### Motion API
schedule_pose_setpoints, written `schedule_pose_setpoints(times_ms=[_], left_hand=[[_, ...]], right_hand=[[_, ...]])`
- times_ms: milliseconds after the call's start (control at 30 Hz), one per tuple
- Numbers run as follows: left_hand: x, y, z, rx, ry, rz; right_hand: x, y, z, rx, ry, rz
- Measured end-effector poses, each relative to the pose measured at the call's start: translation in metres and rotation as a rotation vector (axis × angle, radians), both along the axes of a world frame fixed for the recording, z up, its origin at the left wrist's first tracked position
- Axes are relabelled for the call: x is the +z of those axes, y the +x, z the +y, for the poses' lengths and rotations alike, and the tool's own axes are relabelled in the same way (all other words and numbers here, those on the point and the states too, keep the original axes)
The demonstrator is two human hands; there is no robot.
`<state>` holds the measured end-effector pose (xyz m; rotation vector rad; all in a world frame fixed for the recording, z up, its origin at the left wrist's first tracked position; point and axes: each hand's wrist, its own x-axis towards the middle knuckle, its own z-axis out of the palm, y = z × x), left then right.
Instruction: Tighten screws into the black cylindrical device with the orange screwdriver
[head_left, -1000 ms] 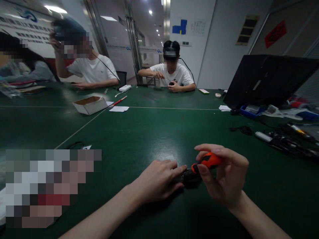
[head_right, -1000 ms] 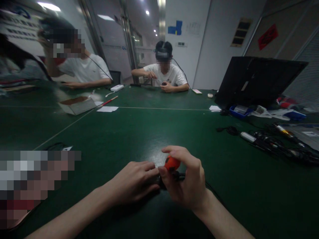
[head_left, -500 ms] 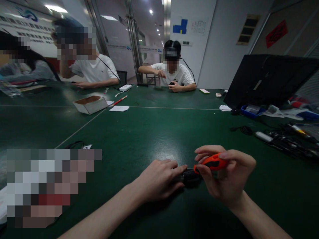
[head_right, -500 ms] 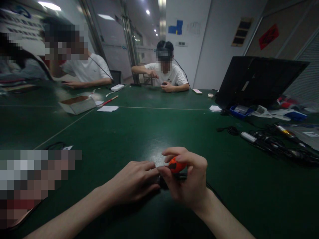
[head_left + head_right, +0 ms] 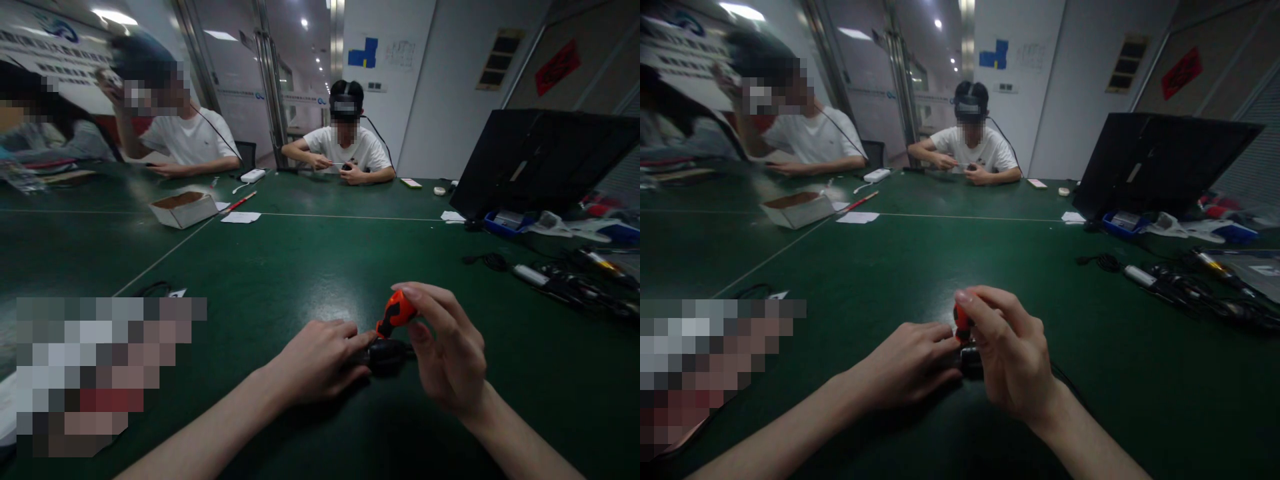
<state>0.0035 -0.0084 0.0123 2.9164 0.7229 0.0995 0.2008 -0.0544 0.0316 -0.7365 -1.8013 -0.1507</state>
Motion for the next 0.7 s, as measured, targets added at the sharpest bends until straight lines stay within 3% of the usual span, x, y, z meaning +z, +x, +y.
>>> schedule_pose_setpoints(times_ms=[167,300,467,700], left_hand=[[0.0038,0.0007,-0.0003,-0.001,-0.005,0.024],[0.0048,0.0010,-0.0002,-0.005,0.006,0.022],[0.0032,0.0004,-0.0004,-0.008,0.011,0.007],[0.0016,-0.0005,-0.0003,-0.002,0.007,0.001]], right_hand=[[-0.0046,-0.0013,0.0021,0.121,-0.019,0.142],[-0.0062,-0.0045,0.0027,0.126,-0.047,0.236],[-0.0054,-0.0021,0.0025,0.126,-0.031,0.174],[-0.0040,0.0027,0.0028,0.012,-0.008,0.007]])
